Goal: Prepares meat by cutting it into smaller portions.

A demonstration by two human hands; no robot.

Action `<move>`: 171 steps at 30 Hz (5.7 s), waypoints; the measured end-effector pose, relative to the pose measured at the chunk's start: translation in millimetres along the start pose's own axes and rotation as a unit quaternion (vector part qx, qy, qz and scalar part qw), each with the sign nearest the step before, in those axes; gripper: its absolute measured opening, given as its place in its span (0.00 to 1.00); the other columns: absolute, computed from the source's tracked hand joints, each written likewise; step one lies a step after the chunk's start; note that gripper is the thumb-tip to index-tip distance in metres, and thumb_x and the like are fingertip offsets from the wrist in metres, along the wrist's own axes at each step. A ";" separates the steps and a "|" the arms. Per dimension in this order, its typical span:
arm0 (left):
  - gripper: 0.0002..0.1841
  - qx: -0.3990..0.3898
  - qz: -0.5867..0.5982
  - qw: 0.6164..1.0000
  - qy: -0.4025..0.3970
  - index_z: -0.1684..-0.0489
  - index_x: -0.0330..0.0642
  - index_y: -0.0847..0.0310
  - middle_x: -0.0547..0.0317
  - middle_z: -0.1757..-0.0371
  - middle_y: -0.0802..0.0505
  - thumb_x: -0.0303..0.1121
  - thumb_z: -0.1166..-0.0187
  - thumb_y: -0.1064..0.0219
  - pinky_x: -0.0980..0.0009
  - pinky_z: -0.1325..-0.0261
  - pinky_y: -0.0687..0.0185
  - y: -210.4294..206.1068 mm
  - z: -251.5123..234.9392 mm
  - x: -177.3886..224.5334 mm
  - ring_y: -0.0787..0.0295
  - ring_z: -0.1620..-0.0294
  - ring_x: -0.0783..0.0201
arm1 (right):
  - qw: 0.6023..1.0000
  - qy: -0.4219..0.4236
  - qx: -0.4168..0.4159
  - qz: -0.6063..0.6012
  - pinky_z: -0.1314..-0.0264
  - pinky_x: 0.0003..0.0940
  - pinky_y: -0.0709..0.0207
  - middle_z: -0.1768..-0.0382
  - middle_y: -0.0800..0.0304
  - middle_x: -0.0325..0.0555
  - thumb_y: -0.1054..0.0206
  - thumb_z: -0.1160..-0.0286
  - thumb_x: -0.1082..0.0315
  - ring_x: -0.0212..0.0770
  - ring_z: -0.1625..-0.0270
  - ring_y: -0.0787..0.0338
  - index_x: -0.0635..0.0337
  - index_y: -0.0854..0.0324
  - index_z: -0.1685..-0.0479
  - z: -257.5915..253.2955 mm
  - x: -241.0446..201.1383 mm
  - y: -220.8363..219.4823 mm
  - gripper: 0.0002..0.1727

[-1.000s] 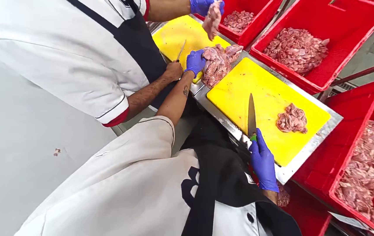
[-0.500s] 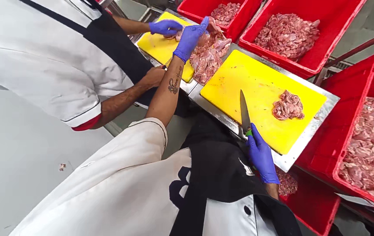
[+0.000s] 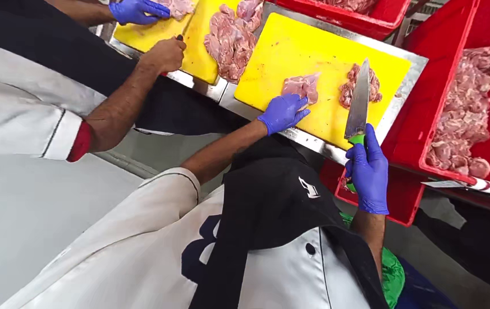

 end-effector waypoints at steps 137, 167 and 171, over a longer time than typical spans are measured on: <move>0.10 0.113 0.093 0.987 -0.063 0.55 0.42 0.07 0.50 0.47 0.06 0.34 0.23 0.33 0.57 0.32 0.16 21.7 9.0 -29.5 0.10 0.39 0.52 | 0.889 0.095 -0.150 0.422 0.65 0.60 0.19 0.66 0.10 0.55 0.60 0.08 0.60 0.60 0.65 0.09 0.41 0.44 0.05 47.1 -32.7 -88.4 0.31; 0.17 0.077 0.029 0.996 -0.039 0.53 0.45 0.10 0.53 0.45 0.07 0.46 0.32 0.28 0.49 0.43 0.16 14.3 -23.4 -9.0 0.12 0.38 0.47 | 0.921 0.126 -0.093 0.356 0.68 0.64 0.20 0.65 0.09 0.59 0.54 0.07 0.61 0.62 0.68 0.10 0.38 0.44 0.06 -58.4 -49.9 -104.6 0.30; 0.17 0.021 0.011 0.999 0.046 0.56 0.45 0.11 0.49 0.46 0.09 0.48 0.29 0.30 0.46 0.36 0.18 31.0 -26.9 -49.5 0.14 0.36 0.46 | 0.974 0.089 -0.062 0.199 0.78 0.46 0.20 0.68 0.13 0.47 0.54 0.06 0.58 0.43 0.79 0.18 0.33 0.46 0.05 -29.4 -47.3 -46.7 0.30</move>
Point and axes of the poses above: each hand's wrist, its own z-axis away from the middle knuckle, its own y-axis out of the back of the hand, x = y × z, the point moved 10 cm from there along -z, towards the middle knuckle
